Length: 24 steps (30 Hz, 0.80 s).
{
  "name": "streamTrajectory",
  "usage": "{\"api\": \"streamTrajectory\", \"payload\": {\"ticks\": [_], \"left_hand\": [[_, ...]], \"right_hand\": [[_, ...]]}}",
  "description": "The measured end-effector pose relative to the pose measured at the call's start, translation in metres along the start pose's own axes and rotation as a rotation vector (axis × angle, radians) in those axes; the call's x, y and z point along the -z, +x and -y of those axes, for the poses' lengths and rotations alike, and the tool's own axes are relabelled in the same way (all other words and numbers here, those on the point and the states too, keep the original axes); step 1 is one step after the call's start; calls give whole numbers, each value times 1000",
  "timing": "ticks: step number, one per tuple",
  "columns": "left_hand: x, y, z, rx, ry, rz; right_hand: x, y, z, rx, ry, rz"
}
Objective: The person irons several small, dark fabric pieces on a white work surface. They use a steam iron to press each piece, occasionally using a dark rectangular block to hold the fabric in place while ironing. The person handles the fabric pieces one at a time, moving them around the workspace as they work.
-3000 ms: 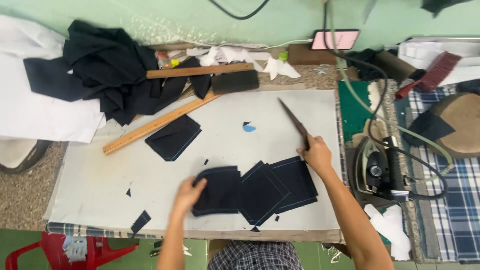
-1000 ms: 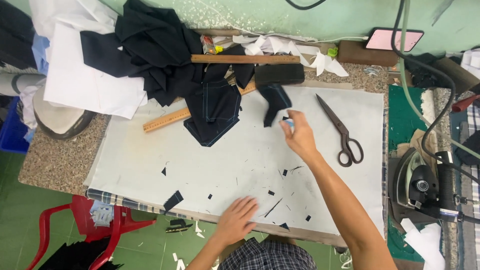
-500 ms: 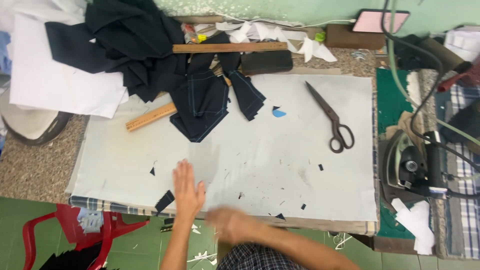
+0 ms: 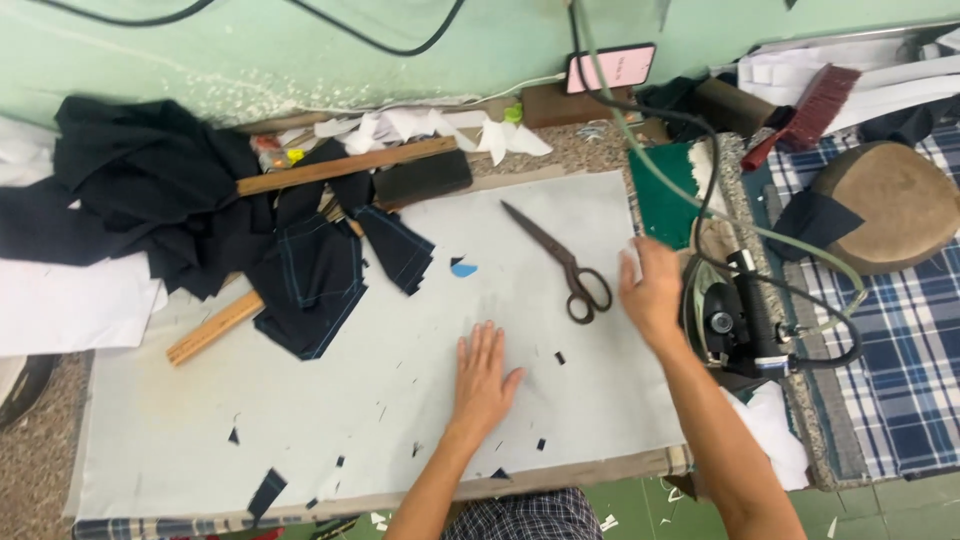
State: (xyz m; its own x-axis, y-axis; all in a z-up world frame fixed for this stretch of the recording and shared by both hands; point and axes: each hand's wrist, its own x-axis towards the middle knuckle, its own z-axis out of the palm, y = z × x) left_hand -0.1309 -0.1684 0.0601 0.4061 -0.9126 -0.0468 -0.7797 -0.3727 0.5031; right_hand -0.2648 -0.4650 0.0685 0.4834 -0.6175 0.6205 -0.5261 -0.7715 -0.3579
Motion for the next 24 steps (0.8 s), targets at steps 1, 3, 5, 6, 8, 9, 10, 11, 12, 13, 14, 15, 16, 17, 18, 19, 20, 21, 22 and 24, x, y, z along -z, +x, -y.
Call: {"api": "streamTrajectory", "payload": {"ticks": [1,3,5,6,8,9,10,11,12,13,14,15,16,17,18,19,20,21,22,24], "left_hand": [[-12,15,-10,-4,3,2],[-35,46,-27,-143,14,-77],[-40,65,-42,-176,78,1],[-42,75,-48,-211,139,81],[-45,83,-47,-200,172,113],[-46,86,-46,-204,206,155],[-49,87,-47,-172,200,148],[-49,89,-46,-175,171,166],[-50,90,-45,-178,141,182],[-53,89,-43,-151,133,182],[-56,86,-43,-174,135,121],[-57,87,-40,-211,141,58],[-57,88,-39,-197,138,55],[-57,88,-38,-192,110,51],[-58,87,-39,-187,83,46],[-59,89,-37,-183,80,46],[-61,90,-37,-178,74,32],[-61,89,-37,-182,69,22],[-60,90,-37,-188,66,26],[-58,88,-38,-186,96,-30]], "right_hand": [[-3,21,-33,-4,0,-3],[-12,66,-97,-69,-38,-228],[-18,96,-183,-131,-79,-269],[-25,114,-225,-192,-123,-311],[-59,101,-334,-223,-291,-166],[-83,119,-378,-259,-473,-29],[-83,132,-376,-236,-456,-13],[-86,146,-374,-519,-431,166],[-88,160,-371,-794,-399,356],[-87,166,-357,-775,-396,379],[-84,171,-344,-871,-374,514],[-77,178,-331,-973,-353,637],[-88,177,-341,-961,-354,646],[-94,175,-353,-943,-405,604],[-98,171,-364,-924,-455,562],[-104,168,-379,-921,-456,565],[-107,164,-394,-990,-360,400],[-104,157,-409,-1061,-262,226],[-98,160,-409,-1066,-267,223],[-85,167,-404,-1213,476,-193]]}}
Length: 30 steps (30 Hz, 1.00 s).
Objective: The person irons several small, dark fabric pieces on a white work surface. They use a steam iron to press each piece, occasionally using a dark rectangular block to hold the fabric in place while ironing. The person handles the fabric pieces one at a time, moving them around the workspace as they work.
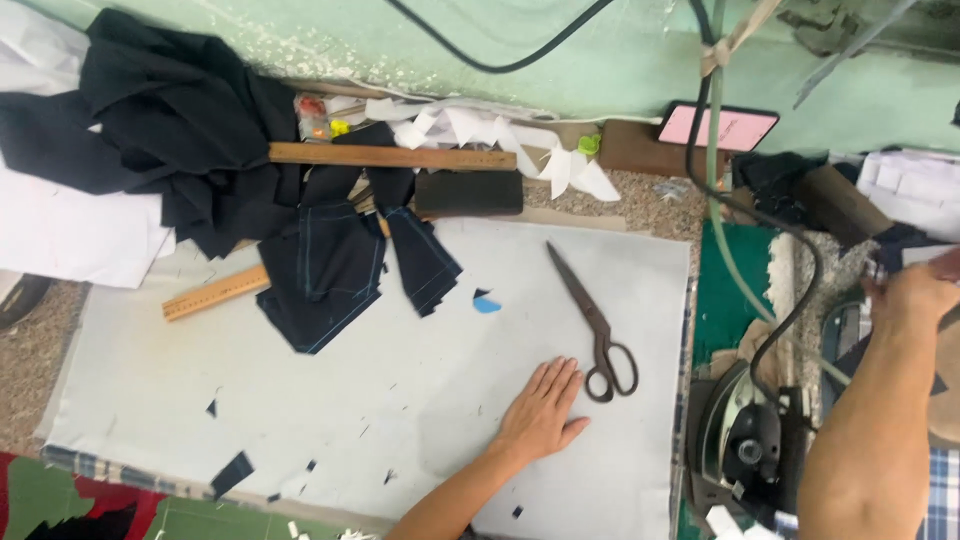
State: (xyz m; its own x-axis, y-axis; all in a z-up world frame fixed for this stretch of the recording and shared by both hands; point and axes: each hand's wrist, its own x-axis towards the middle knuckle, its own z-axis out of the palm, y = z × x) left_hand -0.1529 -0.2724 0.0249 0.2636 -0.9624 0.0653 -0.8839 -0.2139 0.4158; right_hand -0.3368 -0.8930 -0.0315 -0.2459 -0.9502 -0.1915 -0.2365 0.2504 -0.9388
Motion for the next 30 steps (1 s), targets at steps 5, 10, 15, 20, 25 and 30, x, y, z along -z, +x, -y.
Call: {"api": "streamTrajectory", "payload": {"ticks": [5,10,15,20,25,30], "left_hand": [[-1,-7,4,-7,-36,26],[-1,-41,45,55,108,186],[74,-140,199,-24,105,-321],[184,-229,351,39,313,-253],[219,-371,447,235,169,-494],[267,-413,446,709,68,0]], "right_hand": [[87,-103,-58,-100,342,84],[54,-476,39,299,264,250],[64,-620,-34,395,-250,476],[25,-799,-50,191,-313,617],[-28,-1004,-42,195,-619,855],[-61,-1125,-110,894,-434,1067]]}}
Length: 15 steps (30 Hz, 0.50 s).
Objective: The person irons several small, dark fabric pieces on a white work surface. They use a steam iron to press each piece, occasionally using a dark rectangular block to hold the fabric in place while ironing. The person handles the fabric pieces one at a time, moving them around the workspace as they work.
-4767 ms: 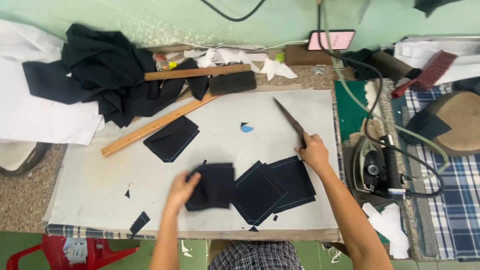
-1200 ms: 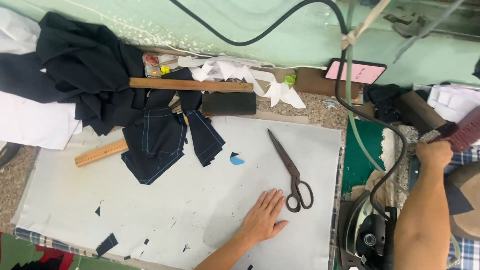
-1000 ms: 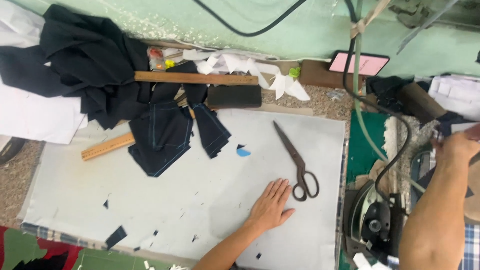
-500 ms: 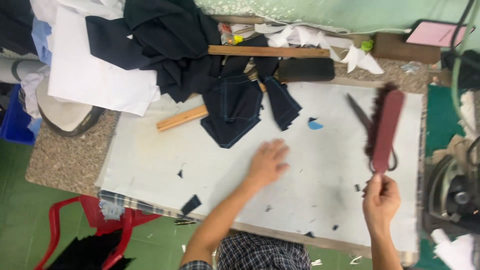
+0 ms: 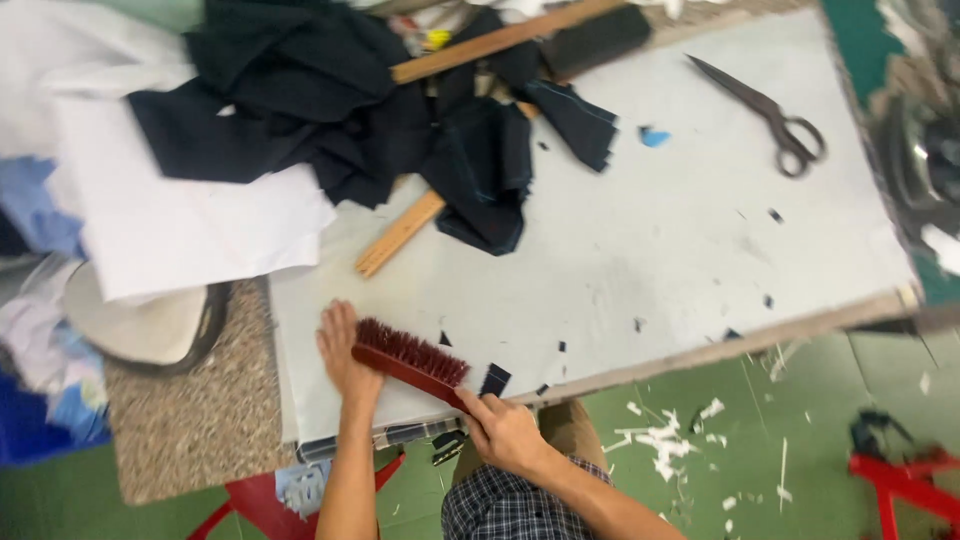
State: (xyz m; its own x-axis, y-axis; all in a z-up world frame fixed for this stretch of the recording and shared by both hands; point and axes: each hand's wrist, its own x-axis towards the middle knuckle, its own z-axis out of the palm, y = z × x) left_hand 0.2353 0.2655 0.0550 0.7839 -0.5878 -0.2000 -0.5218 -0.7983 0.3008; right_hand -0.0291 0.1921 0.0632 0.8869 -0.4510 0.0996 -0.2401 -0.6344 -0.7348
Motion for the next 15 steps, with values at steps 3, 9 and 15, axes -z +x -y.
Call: {"api": "streamTrajectory", "payload": {"ticks": [3,9,15], "left_hand": [[-26,7,17,-90,8,-176],[-35,8,12,-211,22,-301],[-69,10,-104,-640,14,-253]], "right_hand": [[23,-114,-108,-402,-289,-125],[249,-302,-192,-1311,-663,-1086],[112,-37,-102,-476,-335,-768]]}}
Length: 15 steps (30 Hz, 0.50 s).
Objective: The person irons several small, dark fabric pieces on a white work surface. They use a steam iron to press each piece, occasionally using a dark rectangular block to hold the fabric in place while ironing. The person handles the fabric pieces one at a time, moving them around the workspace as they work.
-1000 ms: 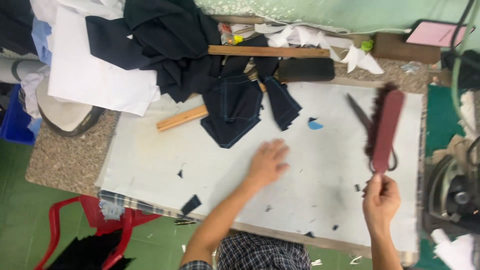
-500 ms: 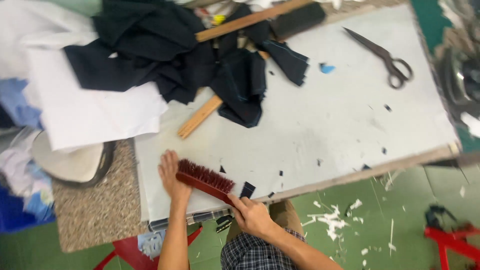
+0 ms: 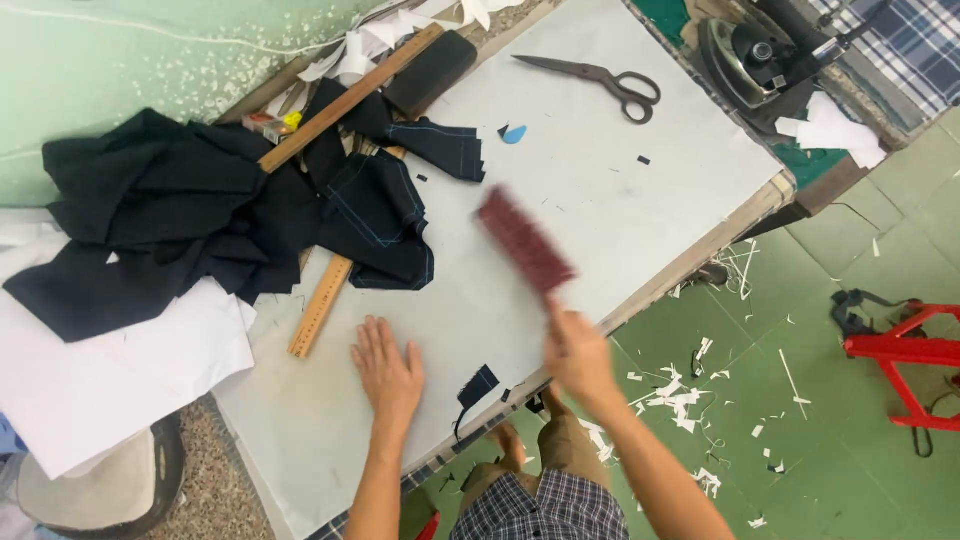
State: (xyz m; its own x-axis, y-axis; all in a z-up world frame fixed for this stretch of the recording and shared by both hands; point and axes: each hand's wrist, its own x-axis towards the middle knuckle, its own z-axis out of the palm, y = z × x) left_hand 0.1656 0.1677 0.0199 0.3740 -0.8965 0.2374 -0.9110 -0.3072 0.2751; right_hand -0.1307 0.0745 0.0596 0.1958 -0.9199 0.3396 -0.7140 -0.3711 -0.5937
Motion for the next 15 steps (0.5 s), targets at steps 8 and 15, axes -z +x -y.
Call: {"api": "streamTrajectory", "payload": {"ticks": [8,15], "left_hand": [[-2,6,-19,90,57,212],[-1,5,-17,108,50,256]], "right_hand": [[68,29,-219,-515,-386,-261],[16,38,-78,-83,-85,46]]}}
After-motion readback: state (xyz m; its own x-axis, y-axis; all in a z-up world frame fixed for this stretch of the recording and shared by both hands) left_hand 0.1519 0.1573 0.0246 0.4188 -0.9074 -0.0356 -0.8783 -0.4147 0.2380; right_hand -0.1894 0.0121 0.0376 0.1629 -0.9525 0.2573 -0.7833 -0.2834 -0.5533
